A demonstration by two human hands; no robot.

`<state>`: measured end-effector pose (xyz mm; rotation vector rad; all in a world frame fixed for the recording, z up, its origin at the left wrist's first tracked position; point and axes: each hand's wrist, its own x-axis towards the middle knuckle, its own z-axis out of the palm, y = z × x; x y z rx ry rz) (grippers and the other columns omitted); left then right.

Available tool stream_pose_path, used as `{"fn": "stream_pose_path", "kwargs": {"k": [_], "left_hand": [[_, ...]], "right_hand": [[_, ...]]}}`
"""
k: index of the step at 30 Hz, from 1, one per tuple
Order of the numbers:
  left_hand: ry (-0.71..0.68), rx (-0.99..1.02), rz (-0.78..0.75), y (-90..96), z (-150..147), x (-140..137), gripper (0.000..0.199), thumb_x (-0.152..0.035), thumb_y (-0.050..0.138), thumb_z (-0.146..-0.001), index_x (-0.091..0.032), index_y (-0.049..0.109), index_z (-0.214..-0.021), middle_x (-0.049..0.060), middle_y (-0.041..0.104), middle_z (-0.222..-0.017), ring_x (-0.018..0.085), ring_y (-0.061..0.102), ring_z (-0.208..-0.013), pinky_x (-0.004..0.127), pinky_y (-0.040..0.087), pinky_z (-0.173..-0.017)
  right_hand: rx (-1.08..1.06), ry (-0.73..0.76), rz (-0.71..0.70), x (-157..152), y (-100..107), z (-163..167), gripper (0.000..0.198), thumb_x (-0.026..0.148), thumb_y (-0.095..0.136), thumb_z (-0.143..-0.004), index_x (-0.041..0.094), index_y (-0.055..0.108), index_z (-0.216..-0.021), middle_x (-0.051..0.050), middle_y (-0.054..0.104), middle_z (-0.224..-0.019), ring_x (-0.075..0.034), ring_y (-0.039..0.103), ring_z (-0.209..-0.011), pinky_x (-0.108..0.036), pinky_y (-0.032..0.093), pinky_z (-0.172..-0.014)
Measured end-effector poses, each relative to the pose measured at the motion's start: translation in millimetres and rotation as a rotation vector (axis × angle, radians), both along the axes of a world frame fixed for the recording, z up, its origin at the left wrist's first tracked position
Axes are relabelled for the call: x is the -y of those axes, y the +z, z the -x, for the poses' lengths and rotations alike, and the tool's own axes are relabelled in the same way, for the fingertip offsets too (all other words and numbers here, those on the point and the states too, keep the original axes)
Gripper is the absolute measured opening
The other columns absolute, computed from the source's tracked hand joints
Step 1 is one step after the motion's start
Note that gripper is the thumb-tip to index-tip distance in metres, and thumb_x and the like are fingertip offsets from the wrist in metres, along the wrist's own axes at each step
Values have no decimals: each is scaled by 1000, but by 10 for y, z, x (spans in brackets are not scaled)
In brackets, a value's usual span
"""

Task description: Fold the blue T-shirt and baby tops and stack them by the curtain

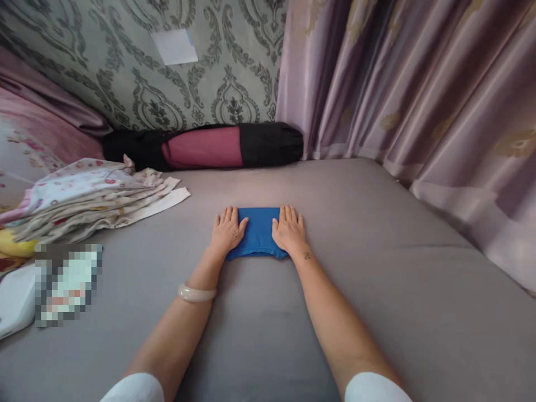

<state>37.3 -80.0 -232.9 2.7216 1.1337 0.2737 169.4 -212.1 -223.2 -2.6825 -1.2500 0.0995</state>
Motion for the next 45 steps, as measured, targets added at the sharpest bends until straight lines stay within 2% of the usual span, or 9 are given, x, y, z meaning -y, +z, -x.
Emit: {"fn": "stream_pose_path", "kwargs": {"k": [14,20,23,26,29,32,37,42,45], "left_hand": [[29,-64,85,-13,164,-166,72,-53,16,-96,-6,25,-150,14,24,-157,29,19,-146,49,14,-118],[31,11,149,24,156,-184,67,-51,25,-96,-8,31,-148,15,27,-156,30,19,-146,52,12,-118],[85,250,258,70,178,-275,56,-45,30,-97,-11,44,-140,17,44,-147,30,33,-140,50,19,-116],[239,655,382,103,223,-400,43,-40,33,-98,-14,62,-117,18,62,-127,28,50,-128,44,31,-111],[379,1075,573,105,264,-487,36,-41,41,-96,-16,66,-97,16,68,-112,26,58,-118,40,38,-106],[463,1344,842,100,283,-520,37,-43,43,-95,-14,65,-95,17,68,-109,24,64,-107,39,45,-98],[552,1524,1091,105,307,-584,39,-42,40,-97,-12,64,-95,17,69,-108,21,66,-104,33,48,-92],[606,1641,1186,100,344,-649,42,-38,32,-99,-8,62,-100,21,66,-113,19,67,-103,29,49,-88],[626,1669,1217,103,360,-653,43,-37,30,-100,-9,62,-104,20,66,-113,18,66,-102,28,49,-89]], "right_hand": [[-75,-69,24,132,-11,-127,65,38,14,-98,2,22,-151,-14,22,-158,-25,16,-146,-47,12,-118],[4,-62,-38,121,4,-101,63,37,15,-98,2,28,-149,-15,26,-156,-26,19,-145,-49,13,-118],[127,0,-136,89,25,-40,61,34,17,-98,3,31,-147,-15,26,-156,-25,18,-145,-47,11,-118],[127,46,-126,63,7,12,61,35,18,-98,2,32,-147,-15,27,-156,-25,20,-145,-44,13,-118],[61,35,-54,62,-38,23,62,36,20,-97,3,31,-147,-15,28,-155,-26,23,-144,-42,19,-117],[42,23,-38,71,-67,5,62,36,19,-97,3,30,-148,-15,27,-156,-26,22,-144,-41,20,-116],[40,28,-14,68,-60,-11,62,37,19,-98,3,29,-149,-15,27,-156,-25,22,-144,-42,19,-117],[144,28,-32,-32,55,191,59,35,20,-98,3,33,-147,-16,29,-155,-27,22,-144,-52,5,-117],[103,92,-38,-147,110,400,61,37,20,-98,3,30,-148,-15,25,-156,-26,18,-145,-50,9,-117]]}}
